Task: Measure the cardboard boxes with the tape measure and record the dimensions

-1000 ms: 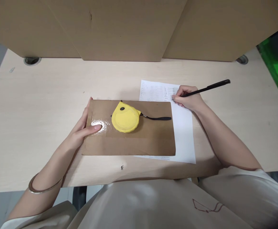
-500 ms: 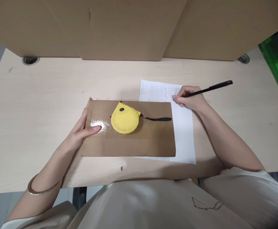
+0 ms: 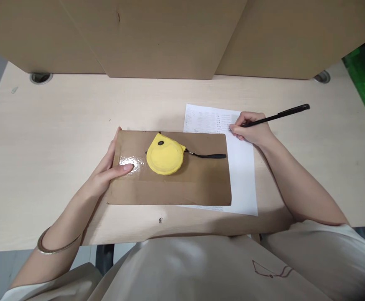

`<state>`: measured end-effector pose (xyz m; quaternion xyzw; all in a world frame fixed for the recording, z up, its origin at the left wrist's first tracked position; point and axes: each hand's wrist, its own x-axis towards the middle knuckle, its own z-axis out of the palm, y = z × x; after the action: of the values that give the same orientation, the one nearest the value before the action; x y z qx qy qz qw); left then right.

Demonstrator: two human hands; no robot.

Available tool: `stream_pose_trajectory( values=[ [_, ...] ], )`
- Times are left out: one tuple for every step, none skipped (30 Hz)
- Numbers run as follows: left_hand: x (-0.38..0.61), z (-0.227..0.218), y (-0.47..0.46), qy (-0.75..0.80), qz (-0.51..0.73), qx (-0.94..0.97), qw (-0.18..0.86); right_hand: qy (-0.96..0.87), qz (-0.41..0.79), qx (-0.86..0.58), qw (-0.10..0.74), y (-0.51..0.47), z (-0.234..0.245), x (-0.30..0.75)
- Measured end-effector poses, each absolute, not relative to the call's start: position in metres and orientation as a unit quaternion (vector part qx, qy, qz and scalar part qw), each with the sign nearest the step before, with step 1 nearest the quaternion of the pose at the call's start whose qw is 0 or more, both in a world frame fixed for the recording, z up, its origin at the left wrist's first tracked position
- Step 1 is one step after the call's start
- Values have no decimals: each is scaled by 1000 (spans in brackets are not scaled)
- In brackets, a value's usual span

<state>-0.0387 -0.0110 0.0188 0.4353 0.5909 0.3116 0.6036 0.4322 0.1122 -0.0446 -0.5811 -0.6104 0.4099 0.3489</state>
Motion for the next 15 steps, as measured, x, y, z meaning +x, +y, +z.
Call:
stream_pose_trajectory(
  values=[
    [-38, 19, -11, 591, 311, 434, 605, -612, 411, -580, 348, 112, -44, 432],
    [-37, 20, -11, 590, 310, 434, 606, -613, 411, -578, 348, 112, -44, 432],
    [-37, 20, -11, 589, 312, 434, 606, -614, 410, -577, 348, 112, -43, 432],
    [-38, 19, -11, 587, 314, 434, 607, -616, 409, -577, 347, 112, -43, 432],
    [-38, 19, -11, 584, 317, 436, 606, -618, 408, -577, 345, 112, -43, 432],
    [-39, 17, -11, 582, 319, 440, 606, -618, 407, -579, 343, 112, -43, 432],
    [-40, 16, -11, 580, 319, 444, 604, -617, 407, -580, 343, 112, -43, 433],
    [-40, 15, -11, 577, 318, 450, 603, -614, 409, -581, 345, 113, -43, 433],
    [-41, 15, -11, 576, 316, 455, 601, -611, 410, -582, 347, 113, -43, 433],
    [-41, 14, -11, 575, 316, 457, 600, -608, 410, -583, 349, 113, -43, 433],
    [-41, 14, -11, 574, 316, 456, 602, -607, 410, -585, 350, 113, -43, 434],
    [-41, 14, -11, 573, 319, 452, 604, -607, 408, -587, 347, 113, -44, 434],
    [-40, 15, -11, 573, 321, 446, 607, -608, 407, -589, 344, 113, -43, 433],
    [-40, 16, -11, 574, 324, 441, 610, -607, 405, -591, 343, 113, -43, 433],
    [-39, 16, -11, 574, 324, 438, 611, -606, 405, -592, 344, 113, -43, 433]
  ],
)
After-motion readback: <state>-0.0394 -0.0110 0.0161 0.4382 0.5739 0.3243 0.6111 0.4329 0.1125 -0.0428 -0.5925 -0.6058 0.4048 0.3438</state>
